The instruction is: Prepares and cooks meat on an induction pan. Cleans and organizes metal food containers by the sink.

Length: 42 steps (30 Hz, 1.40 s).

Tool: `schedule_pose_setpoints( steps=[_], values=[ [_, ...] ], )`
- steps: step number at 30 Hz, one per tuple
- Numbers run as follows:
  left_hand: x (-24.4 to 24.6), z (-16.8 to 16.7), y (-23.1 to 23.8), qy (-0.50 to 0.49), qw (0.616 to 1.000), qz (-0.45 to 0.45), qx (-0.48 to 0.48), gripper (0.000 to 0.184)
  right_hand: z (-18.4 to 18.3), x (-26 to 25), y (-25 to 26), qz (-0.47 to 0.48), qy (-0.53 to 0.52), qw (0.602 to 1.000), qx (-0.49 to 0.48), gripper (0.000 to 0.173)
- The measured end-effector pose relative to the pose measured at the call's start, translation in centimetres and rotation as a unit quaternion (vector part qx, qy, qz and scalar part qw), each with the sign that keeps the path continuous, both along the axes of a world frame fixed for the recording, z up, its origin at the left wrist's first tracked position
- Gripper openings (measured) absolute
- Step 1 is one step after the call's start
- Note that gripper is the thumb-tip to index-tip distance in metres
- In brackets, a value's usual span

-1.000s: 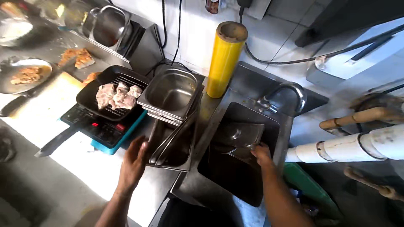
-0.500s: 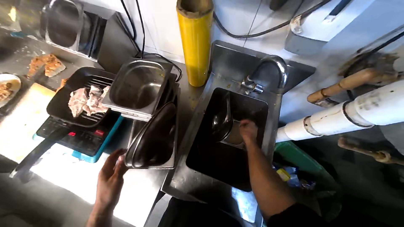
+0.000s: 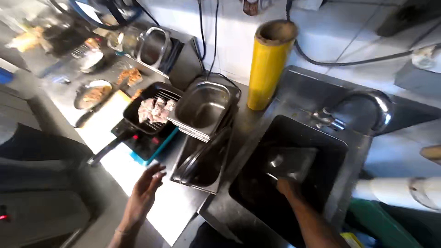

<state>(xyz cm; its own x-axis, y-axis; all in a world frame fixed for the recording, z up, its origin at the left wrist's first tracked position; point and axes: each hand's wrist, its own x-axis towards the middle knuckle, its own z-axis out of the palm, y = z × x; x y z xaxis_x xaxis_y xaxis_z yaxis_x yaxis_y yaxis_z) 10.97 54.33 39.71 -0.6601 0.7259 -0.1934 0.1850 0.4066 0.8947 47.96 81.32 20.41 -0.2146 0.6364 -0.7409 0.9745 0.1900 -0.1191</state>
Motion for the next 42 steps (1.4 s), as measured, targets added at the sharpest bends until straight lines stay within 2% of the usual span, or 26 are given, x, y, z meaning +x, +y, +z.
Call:
schedule_pose_setpoints(
  steps=[2, 4, 7, 10, 13, 16, 20, 23, 25, 27, 29, 30, 31, 33, 34, 35, 37, 38, 40, 41, 42],
  values=[
    [-0.3, -0.8, 0.9, -0.013, 1.000, -0.014, 0.009, 0.048, 1.9, 1.6, 1.3, -0.044, 0.021, 0.999, 0.015, 0.039],
    [-0.1, -0.8, 1.9, -0.011, 0.999, -0.029, 0.022, 0.046, 1.6, 3.7, 1.7, -0.099, 0.078, 0.992, 0.016, 0.031],
    [0.1, 0.0, 3.9, 0.000, 0.998, -0.047, 0.052, 0.049, 2.7, 5.9, -0.4, -0.160, 0.173, 0.971, 0.030, 0.022],
    [0.6, 0.2, 5.1, -0.012, 0.995, -0.059, 0.078, 0.050, 7.2, 6.6, -2.3, -0.212, 0.231, 0.948, 0.060, 0.029],
    [1.1, -0.2, 5.3, -0.036, 0.992, -0.070, 0.096, 0.049, 12.2, 7.1, -2.6, -0.261, 0.342, 0.897, 0.097, 0.027],
    [1.5, -0.1, 5.1, -0.061, 0.989, -0.076, 0.110, 0.051, 18.3, 6.9, -1.4, -0.210, 0.492, 0.835, 0.126, 0.019],
    [1.4, -0.1, 5.2, -0.067, 0.985, -0.086, 0.135, 0.049, 28.2, 1.7, 0.5, -0.066, 0.619, 0.760, 0.184, 0.017],
    [1.9, -0.1, 5.2, -0.063, 0.982, -0.106, 0.145, 0.046, 34.2, -5.2, 0.2, 0.079, 0.559, 0.763, 0.315, 0.019],
    [2.2, -0.3, 5.2, -0.059, 0.981, -0.113, 0.145, 0.046, 36.2, -10.8, -0.4, 0.148, 0.491, 0.761, 0.398, 0.023],
    [2.2, -0.5, 5.0, -0.060, 0.982, -0.110, 0.143, 0.047, 35.9, -16.6, -0.9, 0.220, 0.451, 0.739, 0.450, 0.023],
    [2.2, -0.8, 4.7, -0.053, 0.982, -0.111, 0.142, 0.048, 34.1, -21.9, -1.5, 0.286, 0.402, 0.717, 0.493, 0.020],
    [2.3, -0.9, 4.6, -0.053, 0.982, -0.113, 0.143, 0.048, 33.2, -24.1, -2.0, 0.308, 0.360, 0.730, 0.492, 0.018],
    [2.3, -0.9, 4.4, -0.053, 0.982, -0.116, 0.143, 0.048, 32.5, -25.9, -2.6, 0.318, 0.309, 0.765, 0.467, 0.017],
    [2.3, -0.7, 4.1, -0.047, 0.982, -0.118, 0.139, 0.047, 31.8, -28.3, -3.5, 0.324, 0.212, 0.847, 0.364, 0.019],
    [2.2, -0.5, 3.8, -0.042, 0.983, -0.117, 0.137, 0.046, 31.3, -28.9, -3.3, 0.326, 0.192, 0.873, 0.309, 0.022],
    [2.0, -0.4, 3.6, -0.036, 0.984, -0.115, 0.135, 0.046, 30.8, -28.9, -2.8, 0.325, 0.209, 0.883, 0.268, 0.025],
    [1.6, -0.7, 2.9, -0.014, 0.986, -0.099, 0.132, 0.045, 30.1, -26.7, -1.2, 0.306, 0.318, 0.867, 0.231, 0.033],
    [1.3, -1.3, 2.5, -0.001, 0.988, -0.086, 0.126, 0.046, 29.9, -24.6, -0.3, 0.284, 0.377, 0.848, 0.241, 0.038],
    [0.5, -2.5, 2.0, 0.024, 0.995, -0.046, 0.090, 0.044, 29.0, -19.5, 2.4, 0.198, 0.477, 0.799, 0.308, 0.036],
    [0.2, -3.1, 1.8, 0.023, 0.998, -0.029, 0.054, 0.043, 27.9, -16.5, 3.9, 0.140, 0.504, 0.787, 0.329, 0.033],
    [0.0, -3.7, 1.7, 0.010, 1.000, -0.020, 0.011, 0.043, 25.9, -13.2, 5.2, 0.076, 0.501, 0.792, 0.341, 0.030]
  ],
)
